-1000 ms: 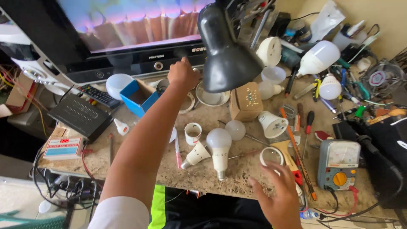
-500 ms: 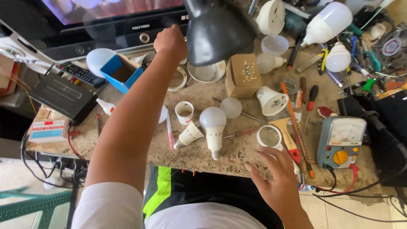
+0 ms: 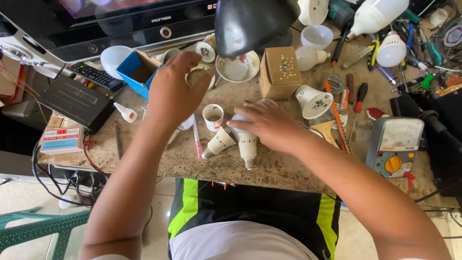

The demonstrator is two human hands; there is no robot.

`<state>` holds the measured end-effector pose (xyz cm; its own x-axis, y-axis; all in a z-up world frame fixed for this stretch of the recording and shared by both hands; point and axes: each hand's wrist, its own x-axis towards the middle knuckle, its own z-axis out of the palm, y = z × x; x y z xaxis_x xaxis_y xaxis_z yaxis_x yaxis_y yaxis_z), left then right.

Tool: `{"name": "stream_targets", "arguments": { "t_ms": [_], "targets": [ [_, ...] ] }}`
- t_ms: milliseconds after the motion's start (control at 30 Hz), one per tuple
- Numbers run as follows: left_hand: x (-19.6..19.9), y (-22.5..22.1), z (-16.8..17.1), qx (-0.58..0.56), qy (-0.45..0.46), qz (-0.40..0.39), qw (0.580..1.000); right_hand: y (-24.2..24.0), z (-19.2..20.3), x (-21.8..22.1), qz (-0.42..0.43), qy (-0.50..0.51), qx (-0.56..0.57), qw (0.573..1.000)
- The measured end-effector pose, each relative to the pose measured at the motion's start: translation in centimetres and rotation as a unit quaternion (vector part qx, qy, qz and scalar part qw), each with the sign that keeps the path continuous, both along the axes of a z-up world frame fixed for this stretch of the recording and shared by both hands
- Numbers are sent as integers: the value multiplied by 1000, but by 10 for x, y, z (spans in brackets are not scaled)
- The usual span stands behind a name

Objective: Assembling LED light bulbs by applying sealant to the base and testing them for functionality.

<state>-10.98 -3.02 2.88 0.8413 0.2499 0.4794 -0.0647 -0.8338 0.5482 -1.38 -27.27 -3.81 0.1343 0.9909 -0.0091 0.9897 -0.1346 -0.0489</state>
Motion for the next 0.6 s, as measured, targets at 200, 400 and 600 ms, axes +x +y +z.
{"name": "stream_targets", "arguments": {
  "t_ms": [200, 400, 600],
  "targets": [
    [-69, -41, -25, -89, -144, 45, 985, 4, 69, -22, -53, -23, -72, 996],
    [-114, -106, -56, -207, 9, -62, 976, -46, 53, -10, -73, 5, 71, 995],
    [-106, -125, -87, -315, -6, -81, 946, -65, 75, -24, -157, 247, 27, 956]
  ]
}}
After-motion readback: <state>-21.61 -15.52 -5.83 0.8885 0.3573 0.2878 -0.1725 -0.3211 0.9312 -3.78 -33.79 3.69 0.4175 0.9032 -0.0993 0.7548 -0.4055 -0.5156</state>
